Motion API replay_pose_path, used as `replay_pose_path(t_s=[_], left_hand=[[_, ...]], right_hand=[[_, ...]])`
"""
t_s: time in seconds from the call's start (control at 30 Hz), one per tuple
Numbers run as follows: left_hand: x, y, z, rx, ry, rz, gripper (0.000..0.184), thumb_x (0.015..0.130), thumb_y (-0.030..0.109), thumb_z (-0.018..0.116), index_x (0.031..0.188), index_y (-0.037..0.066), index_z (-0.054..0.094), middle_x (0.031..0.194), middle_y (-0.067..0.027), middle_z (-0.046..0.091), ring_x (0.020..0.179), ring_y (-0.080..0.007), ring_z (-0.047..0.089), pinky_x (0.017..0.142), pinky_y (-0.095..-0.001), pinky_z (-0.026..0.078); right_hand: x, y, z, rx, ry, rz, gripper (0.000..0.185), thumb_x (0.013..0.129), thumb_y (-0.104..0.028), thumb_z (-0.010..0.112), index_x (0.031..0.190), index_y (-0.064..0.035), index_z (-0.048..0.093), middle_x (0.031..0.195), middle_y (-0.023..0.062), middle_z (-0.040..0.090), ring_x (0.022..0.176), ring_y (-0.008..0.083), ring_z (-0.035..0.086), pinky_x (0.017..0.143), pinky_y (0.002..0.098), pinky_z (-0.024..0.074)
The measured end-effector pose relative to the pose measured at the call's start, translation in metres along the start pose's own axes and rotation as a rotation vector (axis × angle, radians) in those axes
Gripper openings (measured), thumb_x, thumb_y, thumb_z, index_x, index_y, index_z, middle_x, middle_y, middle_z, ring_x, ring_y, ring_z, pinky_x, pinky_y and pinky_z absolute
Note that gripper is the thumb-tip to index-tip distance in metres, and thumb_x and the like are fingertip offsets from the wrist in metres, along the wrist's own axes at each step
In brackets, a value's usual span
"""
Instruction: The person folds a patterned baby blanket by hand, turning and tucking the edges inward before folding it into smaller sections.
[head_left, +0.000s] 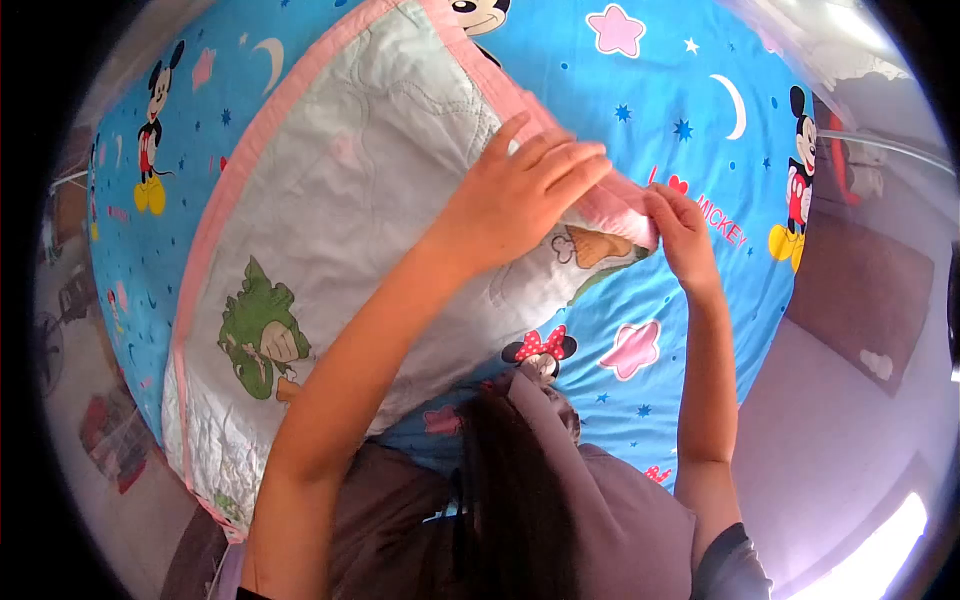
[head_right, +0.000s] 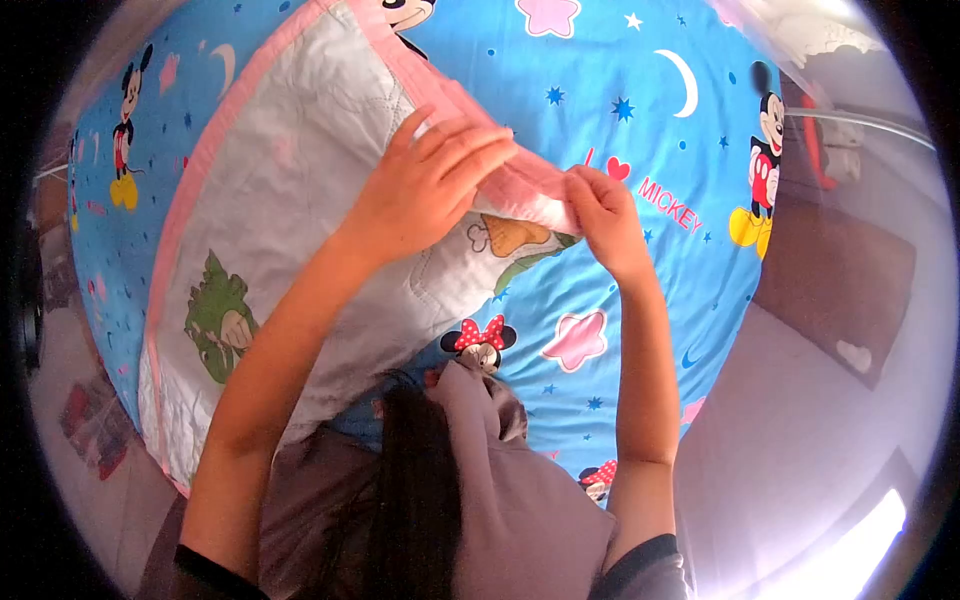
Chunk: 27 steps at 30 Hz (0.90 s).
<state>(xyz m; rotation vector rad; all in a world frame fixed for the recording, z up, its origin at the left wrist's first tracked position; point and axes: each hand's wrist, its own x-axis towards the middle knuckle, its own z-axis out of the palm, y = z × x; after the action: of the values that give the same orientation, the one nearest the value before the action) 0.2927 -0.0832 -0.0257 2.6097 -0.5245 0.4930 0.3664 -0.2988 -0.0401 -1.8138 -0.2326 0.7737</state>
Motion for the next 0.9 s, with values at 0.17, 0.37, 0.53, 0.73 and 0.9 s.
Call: replay_pose_path(t_s=[0.17, 0.37, 0.53, 0.73, 0.9], left_hand=[[-0.026, 0.017, -0.002, -0.185, 0.089, -0.297, 0.042, 0.071, 0.006, 0.053, 0.112, 0.008, 0.049, 0.116, -0.0055, 0.048, 0.105, -0.0216, 0.045, 0.096, -0.0437, 0.028], [-0.073, 0.021, 0.003, -0.191, 0.034, -0.368, 0.035, 0.068, 0.005, 0.053, 0.103, 0.007, 0.051, 0.108, -0.0068, 0.05, 0.101, -0.0253, 0.046, 0.091, -0.0442, 0.031], [-0.085, 0.016, 0.01, -0.197, 0.013, -0.338, 0.028, 0.068, 0.007, 0.055, 0.096, 0.009, 0.054, 0.106, -0.0047, 0.051, 0.101, -0.0251, 0.046, 0.091, -0.0452, 0.03], [-0.079, 0.04, 0.014, -0.253, -0.074, -0.296, 0.029, 0.07, 0.021, 0.058, 0.097, 0.011, 0.055, 0.106, -0.0034, 0.051, 0.103, -0.0246, 0.045, 0.093, -0.0491, 0.028], [-0.103, 0.045, 0.016, -0.293, -0.1, -0.338, 0.029, 0.07, 0.022, 0.058, 0.097, 0.012, 0.057, 0.104, -0.0047, 0.052, 0.102, -0.0244, 0.046, 0.091, -0.0457, 0.03]], right_hand=[[-0.013, 0.032, 0.005, 0.12, 0.212, -0.037, 0.024, 0.091, -0.018, 0.044, 0.08, -0.0007, 0.055, 0.069, -0.0063, 0.047, 0.064, 0.0015, 0.038, 0.055, 0.018, 0.0337], [-0.016, 0.034, -0.014, -0.315, -0.228, 0.009, 0.02, 0.085, -0.015, 0.05, 0.085, 0.0025, 0.06, 0.071, -0.0043, 0.053, 0.067, 0.0036, 0.045, 0.057, 0.0202, 0.0371], [-0.008, 0.02, -0.014, -0.064, -0.049, 0.167, 0.021, 0.083, -0.015, 0.053, 0.087, 0.0035, 0.061, 0.071, -0.0022, 0.056, 0.066, 0.005, 0.047, 0.06, 0.0201, 0.038], [-0.012, 0.018, -0.016, -0.082, 0.278, 0.047, 0.016, 0.077, -0.008, 0.053, 0.077, 0.0036, 0.064, 0.071, 0.0024, 0.058, 0.068, 0.0082, 0.05, 0.063, 0.0213, 0.0384], [-0.037, 0.056, -0.032, -0.04, 0.259, -0.281, 0.006, 0.069, 0.001, 0.056, 0.073, 0.0031, 0.06, 0.08, 0.0075, 0.055, 0.075, 0.015, 0.05, 0.066, 0.0254, 0.0393]])
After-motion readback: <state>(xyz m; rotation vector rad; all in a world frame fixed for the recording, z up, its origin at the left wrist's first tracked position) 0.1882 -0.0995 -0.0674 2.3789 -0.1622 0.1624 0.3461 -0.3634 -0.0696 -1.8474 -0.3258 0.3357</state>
